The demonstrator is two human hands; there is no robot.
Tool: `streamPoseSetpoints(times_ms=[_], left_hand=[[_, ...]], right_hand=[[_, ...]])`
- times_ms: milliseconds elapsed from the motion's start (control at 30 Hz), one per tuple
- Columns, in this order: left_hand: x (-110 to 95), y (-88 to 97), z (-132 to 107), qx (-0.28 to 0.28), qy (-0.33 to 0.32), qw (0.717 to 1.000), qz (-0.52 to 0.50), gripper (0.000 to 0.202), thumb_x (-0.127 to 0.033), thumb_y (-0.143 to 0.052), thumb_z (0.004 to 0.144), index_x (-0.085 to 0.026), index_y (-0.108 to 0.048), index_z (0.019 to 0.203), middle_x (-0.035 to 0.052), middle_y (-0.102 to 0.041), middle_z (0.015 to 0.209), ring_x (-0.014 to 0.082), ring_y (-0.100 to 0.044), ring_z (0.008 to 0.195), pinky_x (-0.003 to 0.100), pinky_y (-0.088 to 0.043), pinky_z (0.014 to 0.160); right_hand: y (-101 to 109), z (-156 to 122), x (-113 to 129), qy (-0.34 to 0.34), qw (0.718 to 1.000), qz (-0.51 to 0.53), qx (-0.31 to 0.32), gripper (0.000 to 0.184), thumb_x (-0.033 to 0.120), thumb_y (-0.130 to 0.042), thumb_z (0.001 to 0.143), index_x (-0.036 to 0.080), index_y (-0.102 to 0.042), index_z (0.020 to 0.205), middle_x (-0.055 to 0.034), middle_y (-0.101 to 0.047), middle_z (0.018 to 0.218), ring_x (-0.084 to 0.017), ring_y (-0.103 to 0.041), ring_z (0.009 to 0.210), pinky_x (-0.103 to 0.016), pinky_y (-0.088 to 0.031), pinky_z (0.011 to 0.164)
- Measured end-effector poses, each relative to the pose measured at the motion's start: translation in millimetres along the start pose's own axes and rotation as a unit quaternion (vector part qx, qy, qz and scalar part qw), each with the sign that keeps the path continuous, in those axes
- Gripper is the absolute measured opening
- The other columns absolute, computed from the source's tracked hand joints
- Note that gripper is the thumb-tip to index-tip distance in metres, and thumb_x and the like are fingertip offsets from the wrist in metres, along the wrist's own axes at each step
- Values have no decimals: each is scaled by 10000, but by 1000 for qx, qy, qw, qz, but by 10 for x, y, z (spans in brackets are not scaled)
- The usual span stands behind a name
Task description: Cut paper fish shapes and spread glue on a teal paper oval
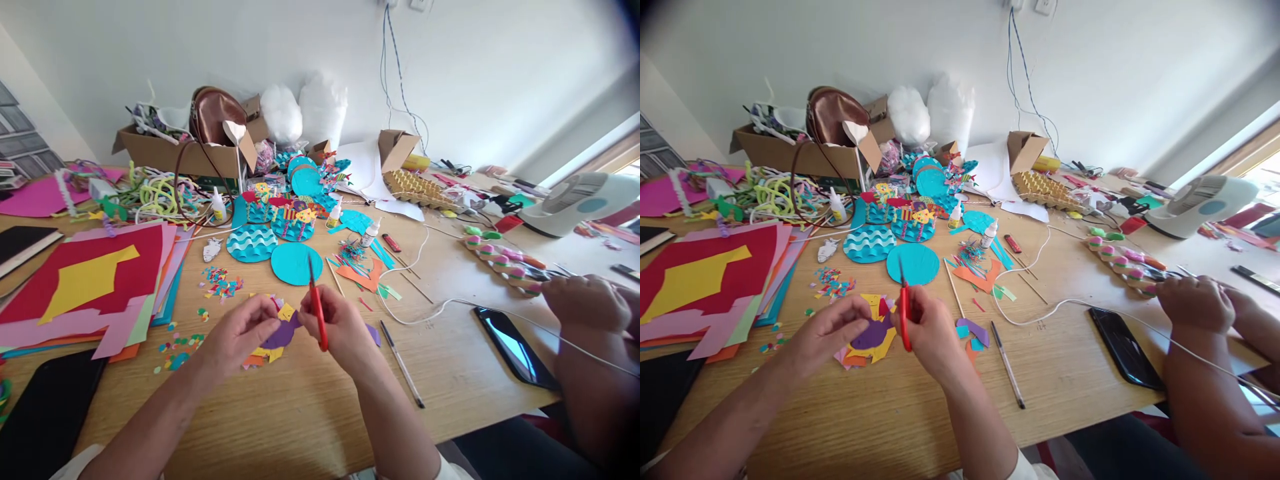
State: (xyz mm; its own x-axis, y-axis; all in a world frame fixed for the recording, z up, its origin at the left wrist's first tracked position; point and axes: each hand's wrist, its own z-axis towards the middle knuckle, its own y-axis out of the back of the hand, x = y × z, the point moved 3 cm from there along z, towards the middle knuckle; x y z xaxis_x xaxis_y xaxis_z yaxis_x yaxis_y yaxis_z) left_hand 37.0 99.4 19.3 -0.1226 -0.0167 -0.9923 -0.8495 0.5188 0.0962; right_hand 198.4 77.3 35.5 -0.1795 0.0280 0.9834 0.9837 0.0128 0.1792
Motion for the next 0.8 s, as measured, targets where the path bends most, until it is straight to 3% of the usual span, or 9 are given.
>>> streamPoseSetpoints(times_ms=[67, 133, 200, 267, 367, 433, 633, 800], left_hand=[[1, 13, -9, -32, -5, 998, -60, 215, -404, -539, 793, -197, -533, 854, -16, -561, 716, 120, -520, 633, 213, -404, 573], [15, -43, -10, -28, -1, 995, -101, 296, -448, -566, 760, -189, -536, 900, -13, -557, 681, 130, -515, 622, 225, -412, 571], [15, -133, -2, -31, -4, 992, -121, 325, -454, -606, 716, -188, -542, 890, -22, -532, 647, 132, -495, 593, 229, -407, 547], [1, -204, 10, -72, -2, 991, -116, 253, -429, -598, 721, -193, -548, 797, -33, -504, 617, 124, -472, 568, 226, -396, 541], [-50, -220, 20, -167, -15, 982, -91, 238, -391, -564, 741, -197, -501, 617, -44, -461, 559, 114, -438, 544, 218, -375, 544], [-73, -182, 22, -201, -18, 976, -77, 270, -376, -553, 745, -196, -470, 562, -46, -445, 539, 113, -432, 536, 218, -370, 547], [-63, 4, 35, -216, 12, 975, -46, 271, -365, -552, 708, -195, -450, 523, -47, -436, 508, 111, -429, 504, 214, -365, 509], [-97, 44, 34, -191, 33, 981, -14, 236, -348, -571, 663, -200, -448, 526, -63, -427, 472, 98, -425, 448, 201, -353, 454]], right_hand=[[20, 30, -10, -16, 995, 88, -51, 136, 238, -615, 691, 189, -499, 742, 51, -513, 614, -79, -415, 493, -199, -312, 442], [7, 54, -16, -18, 984, 152, -90, 175, 267, -645, 680, 186, -507, 751, 54, -513, 604, -75, -420, 479, -198, -322, 440], [-39, 73, -19, -12, 974, 195, -113, 188, 276, -661, 670, 183, -519, 751, 53, -521, 607, -74, -430, 485, -199, -342, 457], [-109, 88, -17, -4, 969, 215, -120, 177, 271, -661, 669, 183, -530, 749, 50, -530, 620, -78, -443, 504, -203, -359, 482], [-212, 105, 1, 2, 968, 228, -106, 175, 268, -661, 662, 187, -532, 748, 47, -529, 636, -83, -451, 526, -207, -365, 501], [-254, 116, 9, -1, 968, 234, -85, 188, 272, -663, 657, 185, -526, 752, 44, -527, 647, -84, -453, 533, -209, -367, 509], [-209, 145, 9, -11, 971, 226, -78, 195, 279, -654, 668, 181, -512, 757, 40, -523, 645, -81, -442, 527, -204, -350, 487], [-241, 143, 67, -25, 980, 196, -20, 238, 301, -682, 639, 176, -510, 746, 41, -517, 656, -72, -430, 527, -196, -336, 479]])
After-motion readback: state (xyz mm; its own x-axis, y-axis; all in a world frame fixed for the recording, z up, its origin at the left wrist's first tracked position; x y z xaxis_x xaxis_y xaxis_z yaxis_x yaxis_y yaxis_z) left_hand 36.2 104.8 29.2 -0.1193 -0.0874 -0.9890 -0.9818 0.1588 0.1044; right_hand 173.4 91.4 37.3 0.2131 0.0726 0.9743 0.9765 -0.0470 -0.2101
